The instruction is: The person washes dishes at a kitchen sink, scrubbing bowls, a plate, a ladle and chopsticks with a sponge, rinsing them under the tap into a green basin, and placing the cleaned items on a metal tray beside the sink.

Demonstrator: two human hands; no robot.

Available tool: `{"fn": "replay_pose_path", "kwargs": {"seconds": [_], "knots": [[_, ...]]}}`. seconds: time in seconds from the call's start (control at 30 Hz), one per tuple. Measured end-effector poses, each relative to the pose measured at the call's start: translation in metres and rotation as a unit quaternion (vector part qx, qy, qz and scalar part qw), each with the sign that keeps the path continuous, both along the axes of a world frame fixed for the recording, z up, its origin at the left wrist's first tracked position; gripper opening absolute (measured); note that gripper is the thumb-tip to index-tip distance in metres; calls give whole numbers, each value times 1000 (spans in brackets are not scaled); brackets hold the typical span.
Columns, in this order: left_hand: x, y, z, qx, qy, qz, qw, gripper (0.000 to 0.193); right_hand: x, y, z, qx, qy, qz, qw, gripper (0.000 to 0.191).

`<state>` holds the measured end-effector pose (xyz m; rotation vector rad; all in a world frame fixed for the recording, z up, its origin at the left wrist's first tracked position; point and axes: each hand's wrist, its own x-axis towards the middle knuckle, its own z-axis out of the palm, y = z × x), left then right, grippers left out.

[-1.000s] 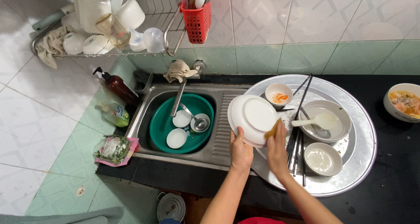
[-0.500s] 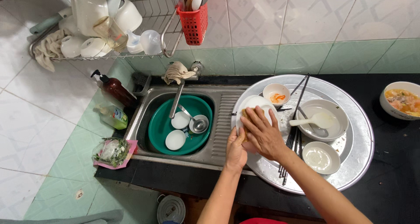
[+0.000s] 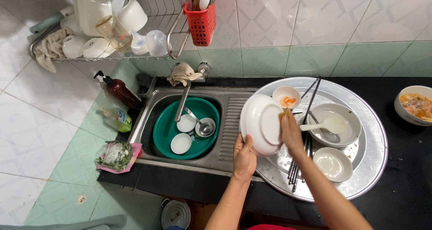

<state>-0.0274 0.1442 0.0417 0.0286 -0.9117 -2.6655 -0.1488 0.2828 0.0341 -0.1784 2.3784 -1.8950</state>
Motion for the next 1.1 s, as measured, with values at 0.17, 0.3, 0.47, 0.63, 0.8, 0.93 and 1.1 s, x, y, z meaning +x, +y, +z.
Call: {"fn": "replay_pose_path", "kwargs": {"seconds": [0.17, 0.3, 0.47, 0.63, 0.8, 0.93, 1.1], "knots": [[-13, -1, -7, 14, -16, 33, 999, 35, 56, -25, -6, 103, 137, 13, 985, 67], [-18, -4, -17, 22, -5, 18, 1000, 32, 79, -32, 8, 138, 305, 86, 938, 68], [-14, -1, -23, 21, -37, -6, 999, 35, 40, -31, 28, 150, 384, 100, 906, 67], [-13, 4, -28, 21, 4, 18, 1000, 34, 37, -33, 28, 153, 352, 1, 924, 63], [-20, -22, -38, 82, -37, 45, 995, 37, 82, -17, 9, 146, 415, 138, 887, 63], [-18, -34, -42, 85, -61, 63, 993, 41, 64, 2, -2, 180, 444, 140, 867, 59], [-8, -25, -38, 72, -50, -4, 996, 40, 27, 11, -2, 162, 395, 90, 900, 52]]}}
